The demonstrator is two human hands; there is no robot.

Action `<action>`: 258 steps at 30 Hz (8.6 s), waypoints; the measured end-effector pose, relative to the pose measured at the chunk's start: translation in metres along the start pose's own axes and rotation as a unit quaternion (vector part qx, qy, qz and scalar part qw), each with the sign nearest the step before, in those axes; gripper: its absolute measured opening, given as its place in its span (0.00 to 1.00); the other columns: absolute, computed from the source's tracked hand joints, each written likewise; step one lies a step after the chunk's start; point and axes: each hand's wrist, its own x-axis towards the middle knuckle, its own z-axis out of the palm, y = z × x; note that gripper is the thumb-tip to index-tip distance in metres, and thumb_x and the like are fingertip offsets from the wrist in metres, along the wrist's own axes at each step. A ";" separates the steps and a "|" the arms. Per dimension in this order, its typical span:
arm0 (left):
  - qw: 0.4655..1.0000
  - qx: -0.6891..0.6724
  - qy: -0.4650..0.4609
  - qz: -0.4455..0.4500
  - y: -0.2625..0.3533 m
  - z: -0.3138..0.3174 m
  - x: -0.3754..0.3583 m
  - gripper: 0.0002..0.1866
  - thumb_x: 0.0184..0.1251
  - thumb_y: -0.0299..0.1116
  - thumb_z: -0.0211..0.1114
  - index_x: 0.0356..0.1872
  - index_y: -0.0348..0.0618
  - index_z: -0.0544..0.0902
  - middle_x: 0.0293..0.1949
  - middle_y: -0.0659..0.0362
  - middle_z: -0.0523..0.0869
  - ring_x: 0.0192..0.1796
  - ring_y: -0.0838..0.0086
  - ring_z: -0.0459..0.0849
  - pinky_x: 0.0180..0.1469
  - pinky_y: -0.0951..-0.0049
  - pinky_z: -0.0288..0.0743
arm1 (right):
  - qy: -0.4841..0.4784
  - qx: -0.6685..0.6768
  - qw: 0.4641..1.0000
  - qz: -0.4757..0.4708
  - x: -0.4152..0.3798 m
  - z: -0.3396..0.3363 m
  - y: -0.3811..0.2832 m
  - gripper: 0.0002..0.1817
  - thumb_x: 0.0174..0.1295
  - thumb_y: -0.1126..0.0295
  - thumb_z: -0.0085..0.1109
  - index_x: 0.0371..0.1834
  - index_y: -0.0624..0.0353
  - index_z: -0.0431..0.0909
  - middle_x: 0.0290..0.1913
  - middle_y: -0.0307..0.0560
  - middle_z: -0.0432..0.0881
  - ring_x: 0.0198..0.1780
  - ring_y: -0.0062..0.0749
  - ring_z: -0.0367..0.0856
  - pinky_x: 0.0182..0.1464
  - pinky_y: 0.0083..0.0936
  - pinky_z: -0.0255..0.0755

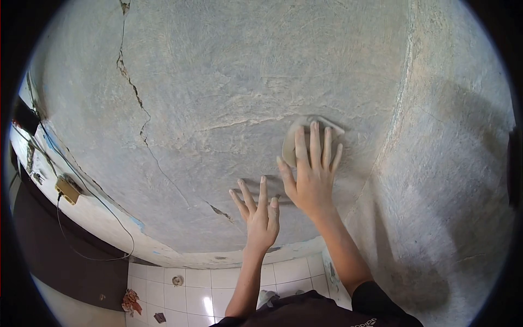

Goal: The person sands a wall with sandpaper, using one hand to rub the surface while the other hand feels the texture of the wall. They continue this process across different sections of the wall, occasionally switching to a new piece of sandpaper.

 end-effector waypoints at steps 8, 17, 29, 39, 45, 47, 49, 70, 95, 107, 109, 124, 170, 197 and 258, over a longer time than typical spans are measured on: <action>1.000 0.007 0.008 -0.011 0.004 -0.005 -0.003 0.29 0.83 0.42 0.50 0.81 0.49 0.62 0.83 0.38 0.37 0.82 0.33 0.26 0.78 0.36 0.31 | 0.004 0.013 1.000 -0.026 0.022 -0.014 -0.004 0.37 0.74 0.47 0.52 0.80 0.57 0.63 0.81 0.60 0.57 0.82 0.63 0.50 0.74 0.75 0.39; 0.999 0.027 0.024 -0.030 0.003 -0.007 -0.006 0.30 0.83 0.41 0.50 0.81 0.50 0.60 0.83 0.40 0.40 0.82 0.34 0.31 0.79 0.37 0.34 | 0.033 0.005 0.997 -0.066 0.047 -0.012 -0.023 0.37 0.72 0.47 0.54 0.79 0.55 0.64 0.81 0.58 0.59 0.81 0.64 0.53 0.72 0.78 0.40; 0.996 -0.002 0.063 -0.063 -0.017 -0.027 -0.012 0.30 0.83 0.42 0.48 0.82 0.51 0.59 0.83 0.36 0.40 0.81 0.29 0.34 0.78 0.35 0.36 | -0.023 -0.009 0.993 -0.112 0.047 -0.018 -0.045 0.38 0.72 0.47 0.54 0.79 0.57 0.64 0.81 0.58 0.59 0.82 0.59 0.52 0.73 0.77 0.39; 0.995 -0.016 0.084 -0.056 -0.037 -0.046 -0.012 0.30 0.84 0.44 0.48 0.82 0.50 0.59 0.82 0.36 0.40 0.81 0.29 0.34 0.78 0.36 0.37 | -0.050 0.072 0.985 -0.150 0.017 0.013 -0.065 0.43 0.74 0.48 0.52 0.79 0.73 0.55 0.80 0.72 0.56 0.81 0.63 0.52 0.78 0.60 0.47; 0.994 -0.023 0.073 -0.077 -0.042 -0.070 -0.010 0.30 0.84 0.45 0.48 0.82 0.50 0.59 0.83 0.36 0.39 0.81 0.29 0.33 0.77 0.34 0.37 | 0.001 0.044 0.988 -0.147 0.063 0.008 -0.094 0.44 0.75 0.47 0.50 0.80 0.73 0.51 0.81 0.70 0.52 0.83 0.63 0.47 0.80 0.59 0.43; 0.995 -0.014 0.075 -0.069 -0.053 -0.083 -0.009 0.30 0.84 0.45 0.49 0.82 0.50 0.59 0.83 0.36 0.39 0.81 0.29 0.33 0.77 0.34 0.37 | -0.070 0.038 0.978 -0.190 0.041 0.017 -0.104 0.44 0.76 0.45 0.48 0.80 0.73 0.51 0.81 0.69 0.53 0.83 0.60 0.48 0.81 0.57 0.42; 0.995 -0.009 0.081 -0.058 -0.065 -0.097 -0.008 0.31 0.83 0.45 0.49 0.82 0.51 0.59 0.83 0.36 0.39 0.81 0.28 0.33 0.77 0.34 0.38 | -0.078 0.035 0.975 -0.204 0.009 0.036 -0.110 0.44 0.76 0.45 0.47 0.81 0.72 0.51 0.81 0.69 0.53 0.83 0.59 0.49 0.81 0.56 0.42; 0.990 0.130 0.012 -0.051 -0.215 -0.240 -0.041 0.34 0.79 0.47 0.58 0.81 0.57 0.61 0.83 0.40 0.43 0.83 0.34 0.36 0.78 0.35 0.42 | 0.074 0.003 0.997 -0.013 -0.011 0.101 -0.233 0.37 0.77 0.51 0.46 0.82 0.60 0.56 0.81 0.78 0.46 0.81 0.76 0.45 0.77 0.66 0.42; 0.997 0.071 -0.030 -0.020 -0.260 -0.246 -0.060 0.39 0.73 0.34 0.61 0.83 0.55 0.56 0.83 0.37 0.41 0.81 0.28 0.31 0.77 0.33 0.34 | -0.099 0.102 0.990 -0.010 -0.196 0.184 -0.330 0.41 0.61 0.66 0.65 0.80 0.51 0.63 0.76 0.67 0.64 0.75 0.68 0.63 0.75 0.60 0.54; 0.998 0.030 -0.046 0.007 -0.250 -0.236 -0.054 0.39 0.81 0.41 0.54 0.83 0.38 0.47 0.80 0.28 0.29 0.79 0.27 0.22 0.77 0.33 0.24 | -0.086 0.144 0.977 0.128 -0.235 0.196 -0.324 0.34 0.69 0.69 0.51 0.80 0.59 0.60 0.78 0.75 0.57 0.79 0.74 0.53 0.77 0.65 0.48; 0.998 0.031 -0.054 0.008 -0.250 -0.234 -0.058 0.39 0.81 0.41 0.53 0.83 0.37 0.47 0.80 0.28 0.29 0.79 0.27 0.21 0.76 0.33 0.24 | -0.079 0.120 0.987 0.075 -0.209 0.188 -0.307 0.34 0.70 0.69 0.50 0.81 0.59 0.59 0.78 0.76 0.55 0.79 0.75 0.51 0.77 0.65 0.47; 0.997 -0.031 -0.059 -0.036 -0.223 -0.216 -0.054 0.35 0.82 0.46 0.53 0.83 0.48 0.54 0.78 0.26 0.25 0.78 0.28 0.16 0.75 0.29 0.24 | -0.062 0.026 0.996 0.051 -0.141 0.157 -0.278 0.32 0.72 0.71 0.45 0.80 0.66 0.57 0.79 0.77 0.52 0.79 0.76 0.51 0.79 0.63 0.43; 0.995 -0.047 0.004 -0.091 -0.024 0.004 -0.033 0.42 0.82 0.49 0.54 0.84 0.48 0.42 0.79 0.30 0.22 0.81 0.33 0.22 0.78 0.34 0.32 | 0.012 0.084 0.996 0.036 -0.047 0.014 0.049 0.33 0.74 0.64 0.44 0.80 0.68 0.55 0.79 0.69 0.57 0.80 0.66 0.54 0.79 0.61 0.43; 0.994 -0.066 0.001 -0.085 -0.003 0.027 -0.033 0.41 0.81 0.43 0.56 0.84 0.44 0.43 0.79 0.29 0.24 0.81 0.33 0.21 0.78 0.36 0.32 | -0.048 0.086 0.992 0.075 -0.078 0.027 0.049 0.39 0.78 0.55 0.42 0.81 0.75 0.48 0.80 0.76 0.52 0.82 0.72 0.45 0.79 0.65 0.34; 0.988 0.046 0.123 -0.087 -0.054 -0.059 -0.006 0.40 0.77 0.47 0.61 0.83 0.53 0.53 0.82 0.37 0.31 0.82 0.32 0.31 0.78 0.34 0.37 | -0.035 0.133 0.991 -0.009 -0.024 0.016 -0.048 0.44 0.75 0.54 0.50 0.80 0.78 0.46 0.79 0.83 0.45 0.81 0.78 0.41 0.78 0.65 0.38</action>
